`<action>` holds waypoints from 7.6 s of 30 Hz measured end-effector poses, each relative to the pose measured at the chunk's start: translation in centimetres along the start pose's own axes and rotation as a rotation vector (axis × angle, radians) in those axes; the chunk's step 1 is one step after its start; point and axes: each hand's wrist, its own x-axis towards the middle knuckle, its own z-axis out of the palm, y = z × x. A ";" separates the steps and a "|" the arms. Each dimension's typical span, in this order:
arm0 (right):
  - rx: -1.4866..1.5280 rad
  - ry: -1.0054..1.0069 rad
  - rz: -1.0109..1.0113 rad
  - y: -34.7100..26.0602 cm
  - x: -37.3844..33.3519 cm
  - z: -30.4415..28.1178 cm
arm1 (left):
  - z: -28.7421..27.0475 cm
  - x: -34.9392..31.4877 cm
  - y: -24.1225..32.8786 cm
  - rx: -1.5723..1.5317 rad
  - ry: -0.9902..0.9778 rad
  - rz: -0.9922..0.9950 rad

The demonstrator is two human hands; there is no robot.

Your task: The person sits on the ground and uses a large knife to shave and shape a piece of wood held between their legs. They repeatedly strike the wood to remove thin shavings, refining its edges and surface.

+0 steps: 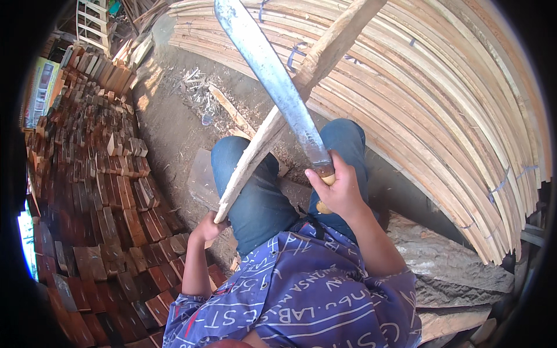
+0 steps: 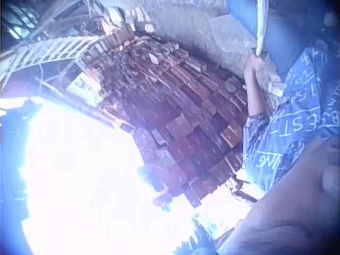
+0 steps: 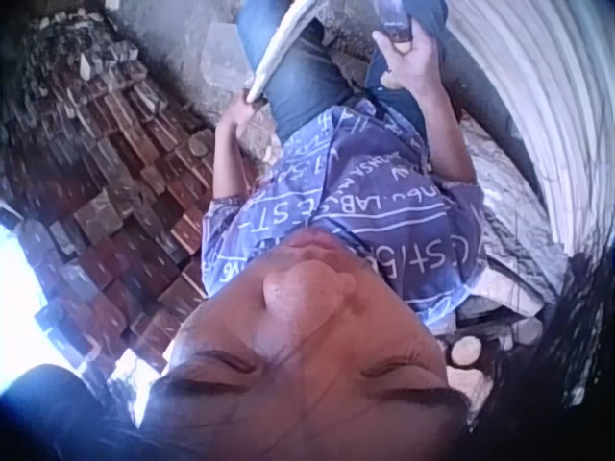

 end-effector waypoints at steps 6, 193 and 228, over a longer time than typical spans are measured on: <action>-0.185 -0.043 -0.133 0.7 -1.2 1.4 | -0.3 -1.3 1.4 -0.028 0.074 -0.134; -0.647 -0.146 -0.027 -0.3 3.6 2.7 | 6.5 -1.3 -0.4 0.211 0.767 0.096; 0.750 0.009 0.296 0.2 -0.9 -3.5 | 6.6 -0.9 -1.0 0.084 0.661 0.104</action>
